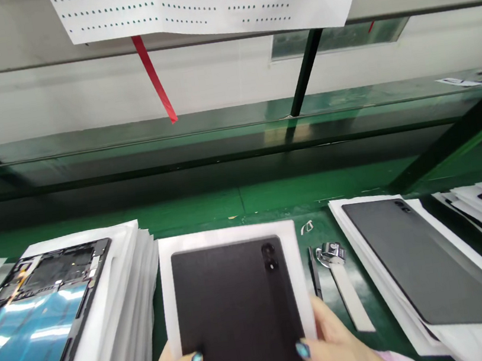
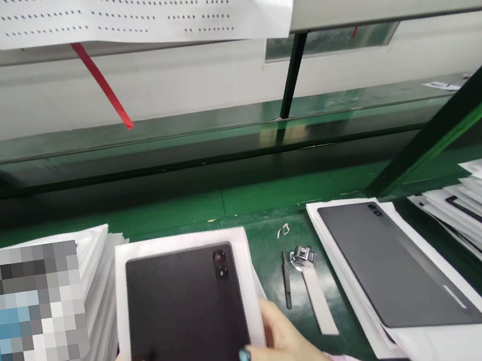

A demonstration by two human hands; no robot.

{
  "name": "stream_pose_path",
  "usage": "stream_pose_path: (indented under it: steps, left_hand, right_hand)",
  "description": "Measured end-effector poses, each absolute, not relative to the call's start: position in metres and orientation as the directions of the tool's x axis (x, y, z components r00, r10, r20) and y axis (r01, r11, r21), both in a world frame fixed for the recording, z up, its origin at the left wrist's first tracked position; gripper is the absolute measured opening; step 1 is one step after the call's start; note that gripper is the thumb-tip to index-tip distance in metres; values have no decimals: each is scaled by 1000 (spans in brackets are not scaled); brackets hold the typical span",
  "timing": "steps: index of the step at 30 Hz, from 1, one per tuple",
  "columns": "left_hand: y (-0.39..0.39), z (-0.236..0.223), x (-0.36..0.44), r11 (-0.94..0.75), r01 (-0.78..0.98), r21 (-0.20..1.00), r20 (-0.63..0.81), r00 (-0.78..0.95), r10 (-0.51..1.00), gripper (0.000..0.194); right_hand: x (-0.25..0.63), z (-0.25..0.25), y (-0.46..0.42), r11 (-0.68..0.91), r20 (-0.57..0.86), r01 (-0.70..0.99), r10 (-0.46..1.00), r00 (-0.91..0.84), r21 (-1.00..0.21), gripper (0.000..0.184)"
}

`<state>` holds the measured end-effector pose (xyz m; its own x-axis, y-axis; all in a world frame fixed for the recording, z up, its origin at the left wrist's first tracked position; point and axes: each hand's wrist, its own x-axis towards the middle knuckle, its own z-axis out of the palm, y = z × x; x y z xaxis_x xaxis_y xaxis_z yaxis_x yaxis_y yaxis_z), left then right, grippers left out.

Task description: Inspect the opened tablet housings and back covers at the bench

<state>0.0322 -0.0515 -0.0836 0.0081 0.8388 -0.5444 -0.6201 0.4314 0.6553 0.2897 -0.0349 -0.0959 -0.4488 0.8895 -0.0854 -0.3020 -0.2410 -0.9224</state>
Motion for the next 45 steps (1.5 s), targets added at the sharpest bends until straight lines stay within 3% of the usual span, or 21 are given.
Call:
stream_pose_path:
  steps: [2,5,7,9,13,18,20,26,32,36,39,45]
  left_hand:
    - [-44,-85,37,405,-631,662,-553,-46,832,33]
    - [-31,-89,42,403,-636,657,-567,-66,821,27]
    - [-24,-93,43,385,-642,663,-569,-98,817,26]
    - [-21,-95,43,355,-651,671,-562,-133,817,29]
    - [-21,-96,43,341,-654,675,-552,-142,821,30]
    - [-23,-97,49,332,-633,699,-509,-114,853,32]
    - [-23,-98,52,326,-624,710,-482,-92,871,35]
    - [-22,-108,57,283,-587,759,-408,-89,909,49]
    - [-24,-118,56,301,-586,752,-389,-26,921,48]
    - [-25,-121,57,330,-601,727,-414,0,910,44]
    - [-24,-118,59,349,-626,698,-437,14,899,41]
    - [-22,-103,63,410,-695,591,-463,124,878,44]
  right_hand:
    - [283,-100,-28,-114,-86,-165,982,-169,-980,50]
    - [279,-103,-16,83,110,195,985,131,-977,37]
    - [280,-105,-9,138,185,381,979,89,-914,19]
    - [281,-105,-5,111,108,461,994,-33,-880,24]
    - [279,-98,-4,-92,-157,281,963,-217,-955,49]
    - [281,-85,-5,-243,-224,-65,950,-218,-968,40]
    - [286,-83,-3,-222,-209,-71,965,-156,-972,37]
    - [298,-85,2,-31,-33,156,999,-10,-987,34]
    - [301,-88,-4,-120,-121,-92,993,5,-989,42]
    - [287,-95,-21,-131,-91,-296,986,-143,-946,72]
    - [273,-108,-34,-166,-106,-266,969,-223,-950,87]
    - [281,-128,-41,-39,-42,-145,999,15,-989,60]
